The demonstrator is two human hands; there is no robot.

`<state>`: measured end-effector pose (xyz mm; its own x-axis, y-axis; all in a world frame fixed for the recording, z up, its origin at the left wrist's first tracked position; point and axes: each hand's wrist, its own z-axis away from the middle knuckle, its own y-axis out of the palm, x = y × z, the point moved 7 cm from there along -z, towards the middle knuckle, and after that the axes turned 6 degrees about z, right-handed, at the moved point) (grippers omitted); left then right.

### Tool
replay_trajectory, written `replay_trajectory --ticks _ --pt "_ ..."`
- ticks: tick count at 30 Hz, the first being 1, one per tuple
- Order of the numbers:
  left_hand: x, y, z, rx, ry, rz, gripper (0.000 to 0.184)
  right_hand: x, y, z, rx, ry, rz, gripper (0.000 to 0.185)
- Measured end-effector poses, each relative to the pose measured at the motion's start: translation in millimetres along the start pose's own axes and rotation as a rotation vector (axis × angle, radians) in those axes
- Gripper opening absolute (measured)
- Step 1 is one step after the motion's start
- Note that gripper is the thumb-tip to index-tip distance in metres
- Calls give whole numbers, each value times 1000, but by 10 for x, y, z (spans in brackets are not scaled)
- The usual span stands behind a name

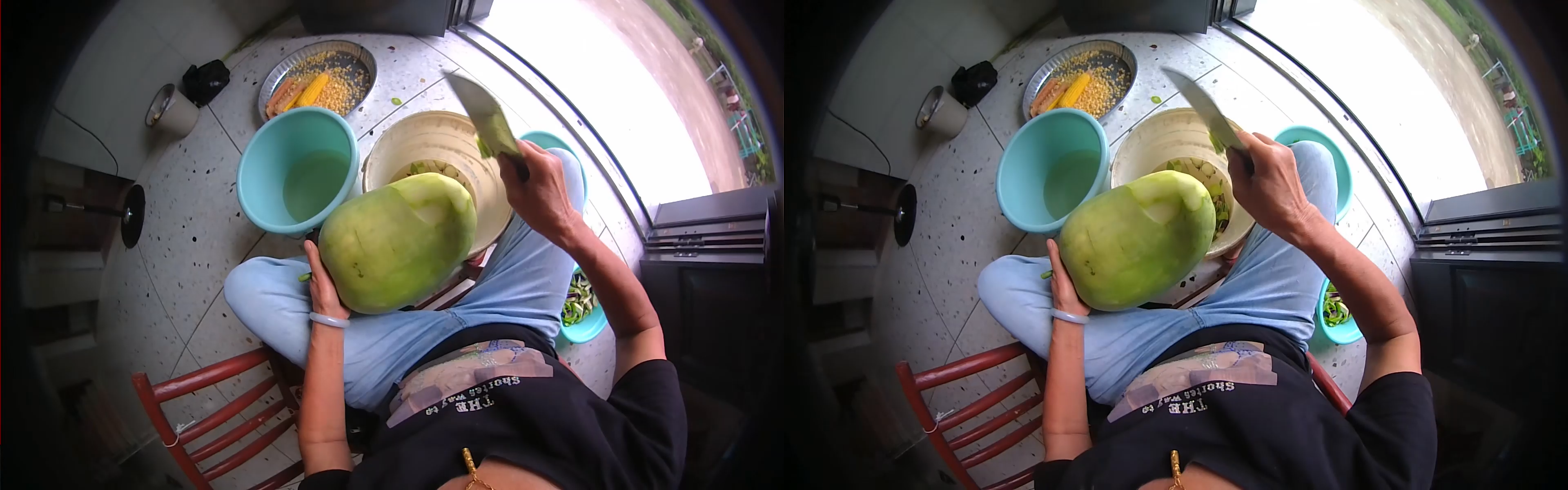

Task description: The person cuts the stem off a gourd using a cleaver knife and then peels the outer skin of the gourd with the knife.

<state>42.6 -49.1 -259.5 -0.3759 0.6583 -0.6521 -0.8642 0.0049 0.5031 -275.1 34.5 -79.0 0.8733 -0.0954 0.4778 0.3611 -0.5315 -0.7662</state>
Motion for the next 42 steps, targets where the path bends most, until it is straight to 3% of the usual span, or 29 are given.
replay_trajectory --ticks 3,6,7,10,11,19,20,25,37,42 --pt "15 -8 58 -1 -6 34 78 -1 -62 -23 -232 -17 -43 19" --pt "79 -68 -22 26 -13 57 78 -432 296 -197 352 311 173 27" --pt "88 -111 -39 19 5 42 78 -464 317 -211 353 275 294 34" --pt "89 -100 -10 -37 2 68 76 -298 153 -200 -45 87 164 33" --pt "125 -136 -11 -41 -23 77 77 -207 121 -201 -89 108 0 24" --pt "187 -106 57 -100 21 94 80 502 168 452 595 426 -484 12" --pt "196 -102 69 -108 23 93 80 554 188 540 547 258 -420 11" --pt "153 -37 128 -120 30 77 78 738 279 799 692 296 -412 18" --pt "202 -78 84 -93 25 146 72 911 327 836 744 339 -363 25" --pt "218 -145 34 -86 37 132 67 939 369 786 849 336 -355 17"
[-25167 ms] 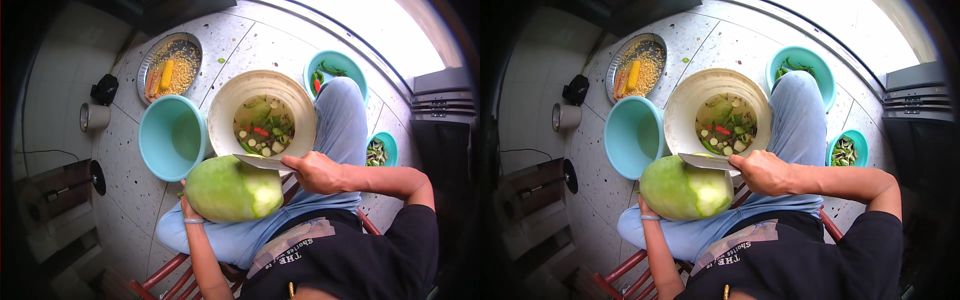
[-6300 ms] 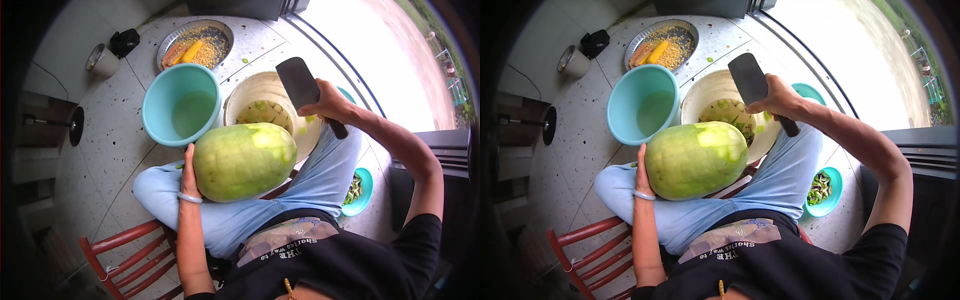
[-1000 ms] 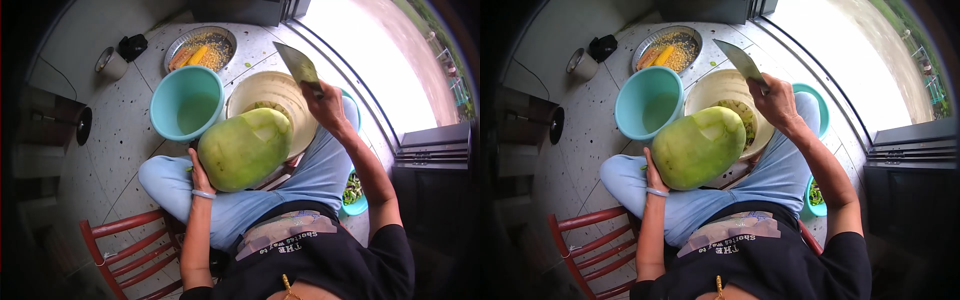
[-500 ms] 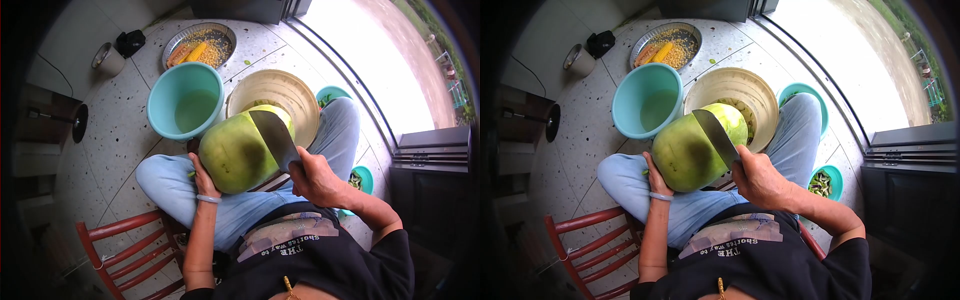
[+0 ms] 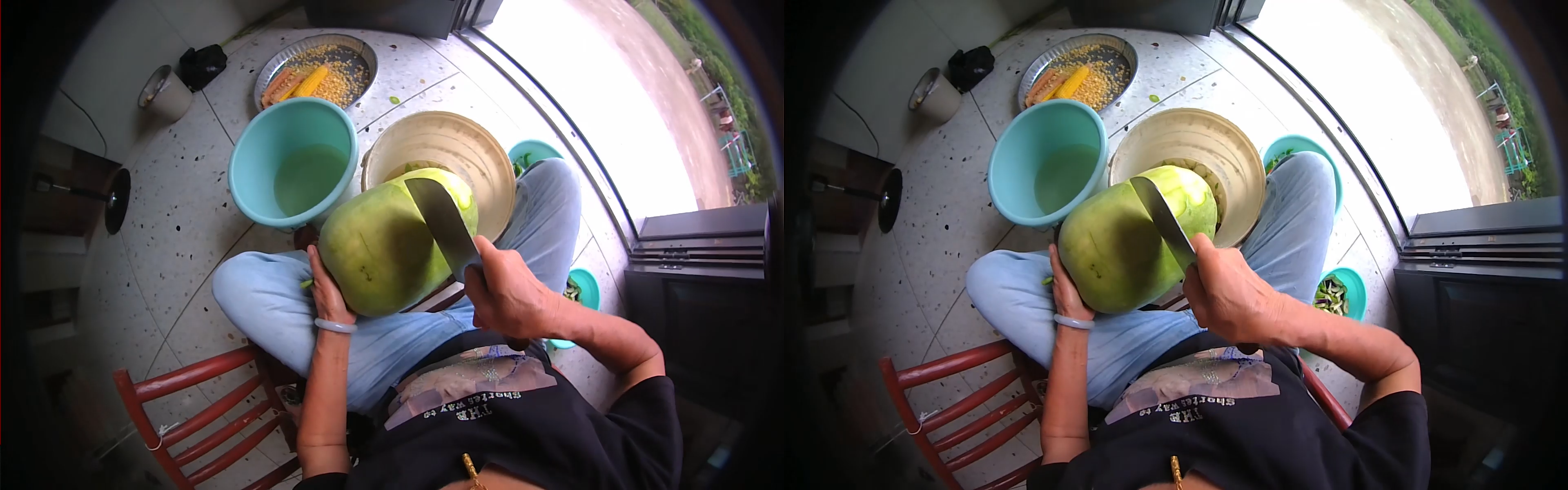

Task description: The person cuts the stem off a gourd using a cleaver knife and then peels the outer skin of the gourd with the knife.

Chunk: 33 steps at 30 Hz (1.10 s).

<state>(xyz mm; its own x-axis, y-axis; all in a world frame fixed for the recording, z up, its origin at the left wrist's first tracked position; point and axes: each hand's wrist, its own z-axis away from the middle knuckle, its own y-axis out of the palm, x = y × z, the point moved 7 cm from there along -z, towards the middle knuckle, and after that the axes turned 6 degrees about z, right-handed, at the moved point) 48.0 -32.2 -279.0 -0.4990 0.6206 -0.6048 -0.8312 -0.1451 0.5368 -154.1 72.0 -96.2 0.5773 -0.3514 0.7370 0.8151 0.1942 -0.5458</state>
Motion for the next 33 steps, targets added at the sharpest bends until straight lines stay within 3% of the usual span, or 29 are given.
replay_trajectory --ticks 4,12,16,20,33 --pt "5 -11 -22 4 -2 4 64 171 -158 -69 135 203 -177 16" --pt "14 -48 -92 26 52 -9 65 330 -239 -271 391 442 -25 23" --pt "-36 -30 -33 -15 86 -70 67 415 -358 -378 388 585 -145 23" --pt "9 -12 -89 72 106 -50 69 425 -391 -412 369 591 -155 27" --pt "19 11 -117 93 143 -119 71 -164 -26 -151 58 143 -196 16"
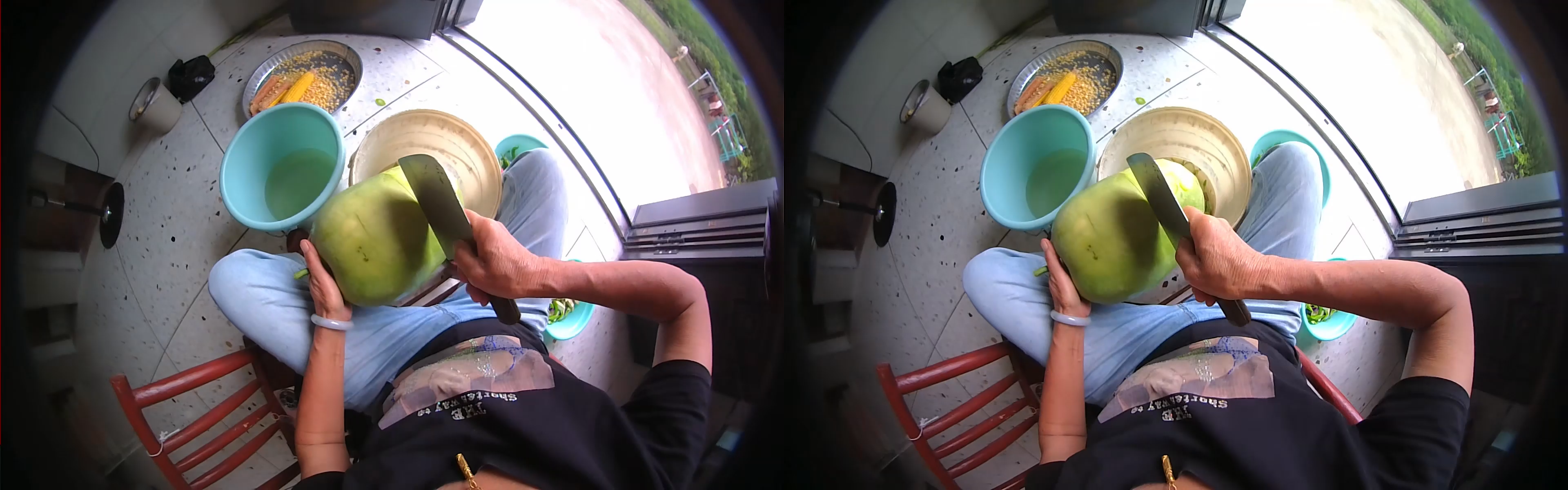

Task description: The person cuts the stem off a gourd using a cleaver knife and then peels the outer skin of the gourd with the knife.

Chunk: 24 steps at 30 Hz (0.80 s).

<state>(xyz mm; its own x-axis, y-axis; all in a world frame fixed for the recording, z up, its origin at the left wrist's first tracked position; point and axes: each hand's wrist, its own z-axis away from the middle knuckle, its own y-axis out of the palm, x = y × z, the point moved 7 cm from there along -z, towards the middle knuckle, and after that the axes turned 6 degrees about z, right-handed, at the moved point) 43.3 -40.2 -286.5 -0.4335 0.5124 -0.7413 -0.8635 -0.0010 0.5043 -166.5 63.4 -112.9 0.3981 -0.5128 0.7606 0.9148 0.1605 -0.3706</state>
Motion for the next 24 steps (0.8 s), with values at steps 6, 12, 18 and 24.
replay_trajectory --ticks 6,12,18,24 --pt "-95 76 69 -31 -56 -10 70 -149 88 36 -56 -61 -112 18" --pt "-75 28 71 -9 -15 54 68 -327 193 69 -279 -287 -93 21" --pt "-53 -17 133 -88 -77 66 64 -365 265 93 -397 -483 12 23" --pt "-31 2 193 -155 -100 101 64 -196 80 39 -360 -483 65 19"
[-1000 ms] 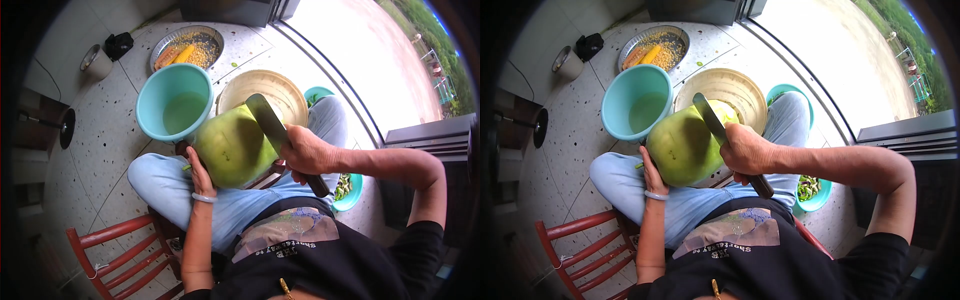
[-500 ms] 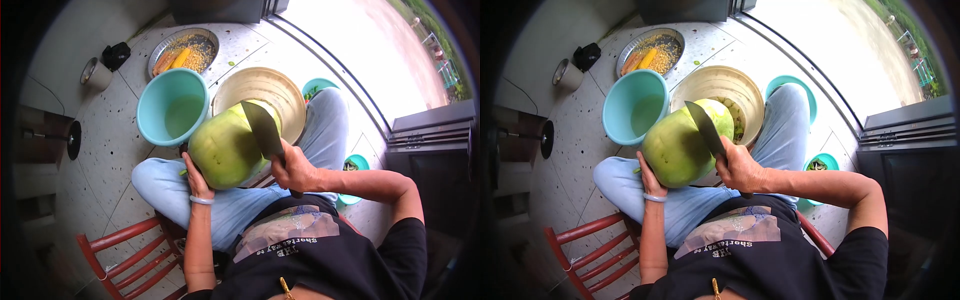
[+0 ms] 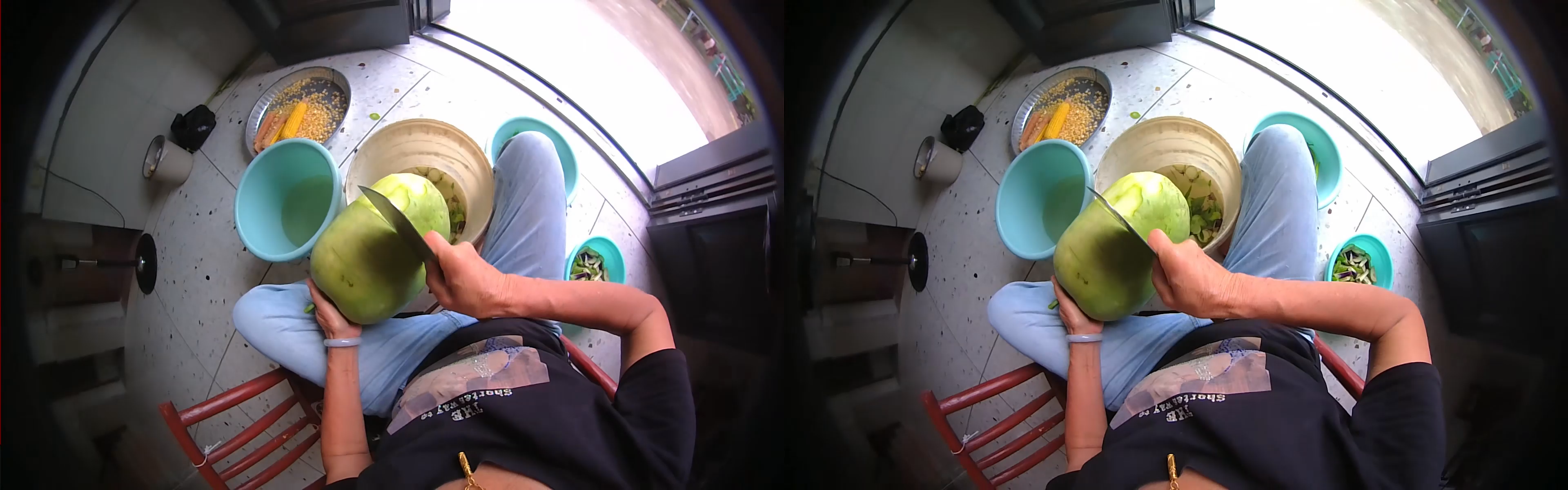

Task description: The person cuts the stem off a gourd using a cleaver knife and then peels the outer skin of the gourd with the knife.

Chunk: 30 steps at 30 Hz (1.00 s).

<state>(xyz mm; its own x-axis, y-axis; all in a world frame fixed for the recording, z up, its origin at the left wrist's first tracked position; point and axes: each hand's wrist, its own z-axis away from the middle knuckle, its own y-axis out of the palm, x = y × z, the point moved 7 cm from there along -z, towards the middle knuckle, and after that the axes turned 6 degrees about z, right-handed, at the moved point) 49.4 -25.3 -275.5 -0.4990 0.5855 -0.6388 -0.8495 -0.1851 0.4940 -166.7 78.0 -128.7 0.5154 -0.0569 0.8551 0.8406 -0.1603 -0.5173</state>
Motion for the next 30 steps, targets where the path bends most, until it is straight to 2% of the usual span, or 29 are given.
replay_trajectory --ticks 4,11,12,15,21,30 --pt "41 -61 113 -58 -54 6 64 178 -129 -193 67 -52 117 13" --pt "236 -128 414 -29 -186 122 65 337 -182 -619 598 414 -24 17" --pt "228 -104 398 -32 -220 144 65 386 -211 -705 567 396 -35 24" --pt "244 -127 299 28 -273 183 66 427 -160 -882 666 530 -8 16" --pt "269 -138 267 29 -317 230 66 495 -124 -904 667 614 -67 20" --pt "316 -122 278 38 -342 302 62 574 -247 -475 748 576 127 17"
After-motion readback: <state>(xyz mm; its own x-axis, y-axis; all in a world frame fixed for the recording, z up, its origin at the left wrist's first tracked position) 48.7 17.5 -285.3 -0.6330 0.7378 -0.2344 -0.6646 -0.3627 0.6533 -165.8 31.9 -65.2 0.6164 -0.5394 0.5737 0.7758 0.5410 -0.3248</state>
